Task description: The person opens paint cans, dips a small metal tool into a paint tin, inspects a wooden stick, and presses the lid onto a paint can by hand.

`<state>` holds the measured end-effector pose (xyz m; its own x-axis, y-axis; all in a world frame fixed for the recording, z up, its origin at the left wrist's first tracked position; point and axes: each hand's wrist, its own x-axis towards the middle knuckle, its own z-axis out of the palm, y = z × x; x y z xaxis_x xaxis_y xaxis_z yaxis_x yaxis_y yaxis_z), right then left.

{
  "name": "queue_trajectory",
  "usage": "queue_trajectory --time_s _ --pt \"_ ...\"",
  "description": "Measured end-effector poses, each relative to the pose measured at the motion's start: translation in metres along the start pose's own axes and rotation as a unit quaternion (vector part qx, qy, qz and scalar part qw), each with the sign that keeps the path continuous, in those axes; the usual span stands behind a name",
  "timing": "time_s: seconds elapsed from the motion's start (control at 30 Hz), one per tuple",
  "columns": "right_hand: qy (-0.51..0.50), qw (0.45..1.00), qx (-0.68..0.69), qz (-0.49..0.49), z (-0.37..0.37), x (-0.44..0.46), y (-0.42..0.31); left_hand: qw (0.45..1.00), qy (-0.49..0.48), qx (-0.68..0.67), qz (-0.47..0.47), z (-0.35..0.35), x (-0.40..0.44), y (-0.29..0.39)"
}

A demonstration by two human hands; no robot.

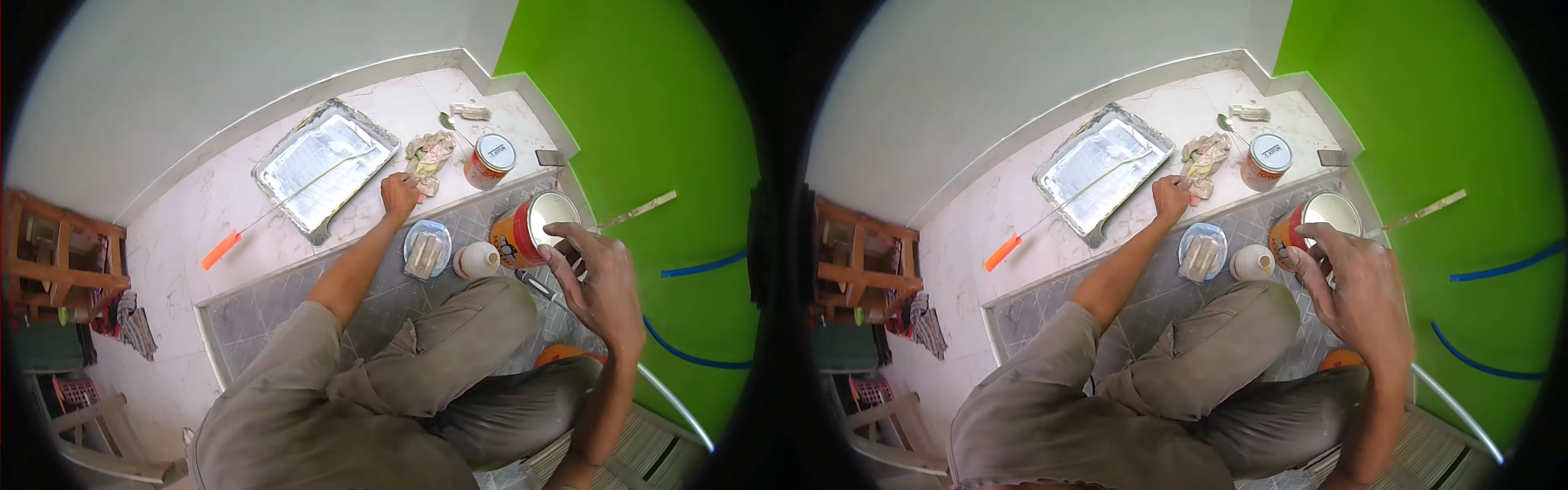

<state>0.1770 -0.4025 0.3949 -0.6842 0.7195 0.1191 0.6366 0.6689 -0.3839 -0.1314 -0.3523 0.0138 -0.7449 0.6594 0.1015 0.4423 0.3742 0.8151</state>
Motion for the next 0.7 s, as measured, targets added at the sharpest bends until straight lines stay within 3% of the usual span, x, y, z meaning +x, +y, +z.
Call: queue_trajectory --time_s 0.17,0.3,0.37,0.4,0.5,0.53,0.7 --pt "0.005 0.995 0.096 -0.008 0.039 0.007 0.058 0.997 0.015 -0.075 0.004 -0.014 0.003 -0.012" --pt "-0.014 0.990 0.138 0.011 0.044 0.008 0.084 0.999 0.025 -0.013 0.041 -0.058 -0.044 0.017" --pt "0.009 0.987 0.159 -0.024 0.052 0.013 0.096 0.999 -0.026 -0.013 0.022 -0.075 -0.076 0.007" --pt "0.005 0.986 0.167 -0.020 0.050 0.016 0.097 0.996 -0.022 -0.031 0.075 -0.088 -0.099 0.010" --pt "-0.010 0.985 0.171 -0.035 0.053 0.014 0.104 0.970 -0.129 -0.204 0.010 -0.120 -0.153 0.004" --pt "-0.025 0.984 0.172 -0.033 0.055 0.015 0.104 0.943 -0.193 -0.261 -0.073 -0.136 -0.170 0.015" --pt "-0.083 0.981 0.163 -0.061 0.072 0.012 0.101 0.885 -0.290 -0.357 -0.080 -0.172 -0.219 0.032"
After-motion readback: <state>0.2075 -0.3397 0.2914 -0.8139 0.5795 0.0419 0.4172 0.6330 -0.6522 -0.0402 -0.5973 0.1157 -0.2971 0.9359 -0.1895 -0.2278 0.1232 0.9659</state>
